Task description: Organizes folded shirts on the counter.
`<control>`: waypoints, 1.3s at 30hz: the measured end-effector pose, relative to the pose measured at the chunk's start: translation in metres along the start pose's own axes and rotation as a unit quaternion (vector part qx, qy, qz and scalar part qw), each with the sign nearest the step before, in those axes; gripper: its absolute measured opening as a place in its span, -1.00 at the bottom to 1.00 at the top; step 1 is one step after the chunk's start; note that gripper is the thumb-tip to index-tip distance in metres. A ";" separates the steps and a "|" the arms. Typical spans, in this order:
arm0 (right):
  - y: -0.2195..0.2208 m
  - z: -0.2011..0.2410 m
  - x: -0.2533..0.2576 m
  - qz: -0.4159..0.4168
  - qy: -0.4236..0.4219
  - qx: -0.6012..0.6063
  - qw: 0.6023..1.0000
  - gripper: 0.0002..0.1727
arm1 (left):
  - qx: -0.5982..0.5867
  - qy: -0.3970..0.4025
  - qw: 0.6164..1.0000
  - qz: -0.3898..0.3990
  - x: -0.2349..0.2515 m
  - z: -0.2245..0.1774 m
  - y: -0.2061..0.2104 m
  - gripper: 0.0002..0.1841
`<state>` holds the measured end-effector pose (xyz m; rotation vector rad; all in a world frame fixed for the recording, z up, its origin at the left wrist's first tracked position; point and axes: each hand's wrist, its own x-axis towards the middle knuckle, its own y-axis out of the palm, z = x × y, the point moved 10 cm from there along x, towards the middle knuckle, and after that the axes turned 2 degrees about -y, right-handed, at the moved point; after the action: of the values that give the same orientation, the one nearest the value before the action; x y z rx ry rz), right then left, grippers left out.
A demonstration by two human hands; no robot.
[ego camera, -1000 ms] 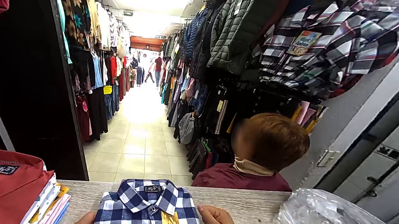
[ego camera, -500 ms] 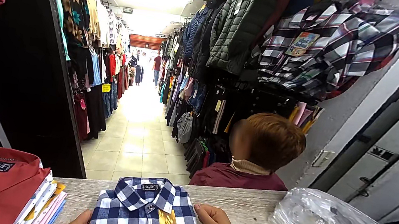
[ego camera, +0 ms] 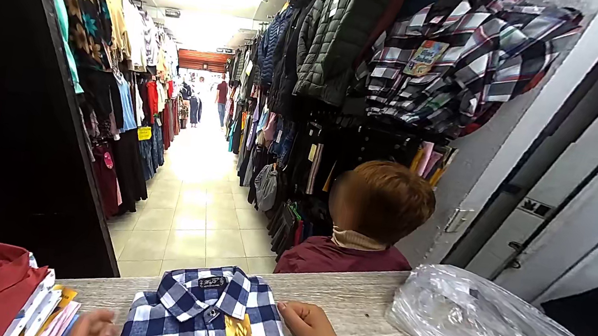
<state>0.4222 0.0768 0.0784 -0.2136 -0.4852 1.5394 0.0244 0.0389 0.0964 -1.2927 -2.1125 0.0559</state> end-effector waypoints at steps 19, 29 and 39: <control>-0.031 0.015 -0.004 -0.119 -0.041 0.274 0.953 -0.46 | 0.010 -0.167 0.973 0.160 -0.004 0.007 0.034 -0.87; -0.014 -0.011 0.000 -0.018 0.018 0.036 0.999 -0.56 | 0.023 -0.152 0.970 0.189 -0.010 0.008 0.028 -0.77; -0.006 -0.029 0.001 -0.035 -0.001 0.036 0.999 -0.54 | 0.108 -0.141 0.941 0.288 -0.017 -0.020 0.015 -0.61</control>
<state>0.4402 0.0826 0.0556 -0.1395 -0.4337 1.4866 0.0525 0.0271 0.0985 -1.8005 -1.8072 0.7399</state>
